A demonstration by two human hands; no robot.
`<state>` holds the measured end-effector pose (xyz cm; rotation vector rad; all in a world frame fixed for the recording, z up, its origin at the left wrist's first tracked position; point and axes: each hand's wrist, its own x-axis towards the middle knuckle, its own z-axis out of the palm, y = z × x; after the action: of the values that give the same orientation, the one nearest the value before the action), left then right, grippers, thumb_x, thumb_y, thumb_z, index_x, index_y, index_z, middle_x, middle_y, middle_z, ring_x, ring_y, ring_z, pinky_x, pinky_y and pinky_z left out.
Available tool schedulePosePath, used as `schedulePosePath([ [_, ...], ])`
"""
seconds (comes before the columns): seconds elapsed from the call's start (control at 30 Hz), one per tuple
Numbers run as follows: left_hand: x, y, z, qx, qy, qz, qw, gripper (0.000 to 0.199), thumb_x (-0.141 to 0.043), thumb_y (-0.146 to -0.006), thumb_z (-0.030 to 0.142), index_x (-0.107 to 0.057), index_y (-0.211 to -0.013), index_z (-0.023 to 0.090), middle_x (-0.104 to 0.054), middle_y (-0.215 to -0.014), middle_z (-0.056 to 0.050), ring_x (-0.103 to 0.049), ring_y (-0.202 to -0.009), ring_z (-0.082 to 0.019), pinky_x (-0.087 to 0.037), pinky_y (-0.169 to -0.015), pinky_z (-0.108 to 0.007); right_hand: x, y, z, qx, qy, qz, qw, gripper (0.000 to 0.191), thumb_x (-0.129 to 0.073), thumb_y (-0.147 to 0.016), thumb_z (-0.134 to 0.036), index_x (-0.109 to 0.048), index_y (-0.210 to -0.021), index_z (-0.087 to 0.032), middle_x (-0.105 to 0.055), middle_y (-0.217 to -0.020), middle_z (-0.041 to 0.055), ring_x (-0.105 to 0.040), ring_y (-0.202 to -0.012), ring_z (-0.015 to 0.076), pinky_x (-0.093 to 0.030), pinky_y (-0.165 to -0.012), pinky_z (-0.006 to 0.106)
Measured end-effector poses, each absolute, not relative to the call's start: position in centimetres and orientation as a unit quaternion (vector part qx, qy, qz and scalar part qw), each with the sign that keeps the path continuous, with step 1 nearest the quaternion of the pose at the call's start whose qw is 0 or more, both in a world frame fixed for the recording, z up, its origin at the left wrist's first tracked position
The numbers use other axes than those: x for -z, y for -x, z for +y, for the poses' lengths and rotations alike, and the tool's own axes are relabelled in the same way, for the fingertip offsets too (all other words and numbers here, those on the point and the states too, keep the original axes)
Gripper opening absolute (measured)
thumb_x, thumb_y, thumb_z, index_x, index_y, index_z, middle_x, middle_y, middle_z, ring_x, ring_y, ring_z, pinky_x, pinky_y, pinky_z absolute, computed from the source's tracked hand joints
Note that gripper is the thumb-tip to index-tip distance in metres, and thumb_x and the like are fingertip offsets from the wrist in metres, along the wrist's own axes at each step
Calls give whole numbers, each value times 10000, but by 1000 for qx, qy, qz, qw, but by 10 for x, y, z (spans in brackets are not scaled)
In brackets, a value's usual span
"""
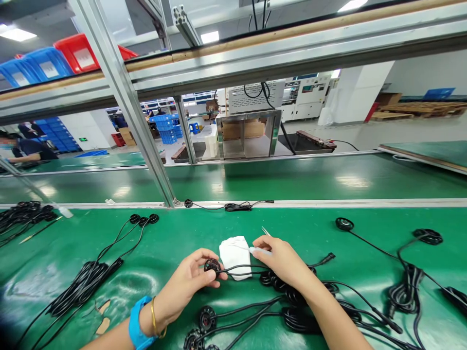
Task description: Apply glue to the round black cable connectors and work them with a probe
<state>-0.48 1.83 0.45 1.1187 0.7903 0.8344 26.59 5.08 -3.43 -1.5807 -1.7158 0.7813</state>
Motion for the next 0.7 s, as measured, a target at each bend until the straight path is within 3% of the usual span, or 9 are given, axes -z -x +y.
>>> schedulePosePath([
  [0.2, -3, 4, 19, -374, -499, 358, 695, 384, -808, -759, 385, -631, -1004, 149, -659, -993, -101, -711, -930, -248, -523, -766, -311, 12, -250, 37, -195, 606, -659, 402, 306, -586, -859, -509, -716, -942, -245, -723, -1029, 76, -652, -981, 281, -502, -880, 427],
  [0.33, -2, 3, 19, -379, -491, 361, 697, 407, -825, -738, 393, -632, -1012, 163, -660, -964, -86, -705, -929, -251, -530, -787, -331, 0, -224, 16, -92, 483, -729, 475, 152, -594, -921, -373, -681, -961, -255, -713, -976, 46, -657, -942, 229, -516, -849, 365],
  [0.43, 0, 3, 18, -391, -488, 357, 694, 395, -833, -730, 378, -642, -1006, 170, -646, -957, -67, -673, -874, -203, -532, -785, -322, 0, -204, 6, -55, 390, -798, 457, 145, -640, -900, -257, -664, -1042, -250, -710, -967, 36, -658, -908, 210, -520, -806, 343],
  [0.53, 2, 3, 18, -398, -492, 362, 684, 370, -835, -731, 350, -651, -998, 171, -641, -963, -56, -627, -801, -151, -522, -772, -296, 5, -193, 3, -45, 357, -818, 449, 115, -614, -913, -165, -660, -995, -232, -697, -878, 24, -644, -801, 179, -505, -746, 329],
  [0.7, 2, 2, 18, -398, -498, 360, 681, 346, -817, -755, 316, -661, -1026, 169, -645, -983, -66, -625, -829, -159, -514, -799, -298, 8, -188, 2, -37, 362, -815, 451, 96, -595, -919, -138, -649, -943, -214, -667, -804, 29, -610, -724, 172, -466, -646, 311],
])
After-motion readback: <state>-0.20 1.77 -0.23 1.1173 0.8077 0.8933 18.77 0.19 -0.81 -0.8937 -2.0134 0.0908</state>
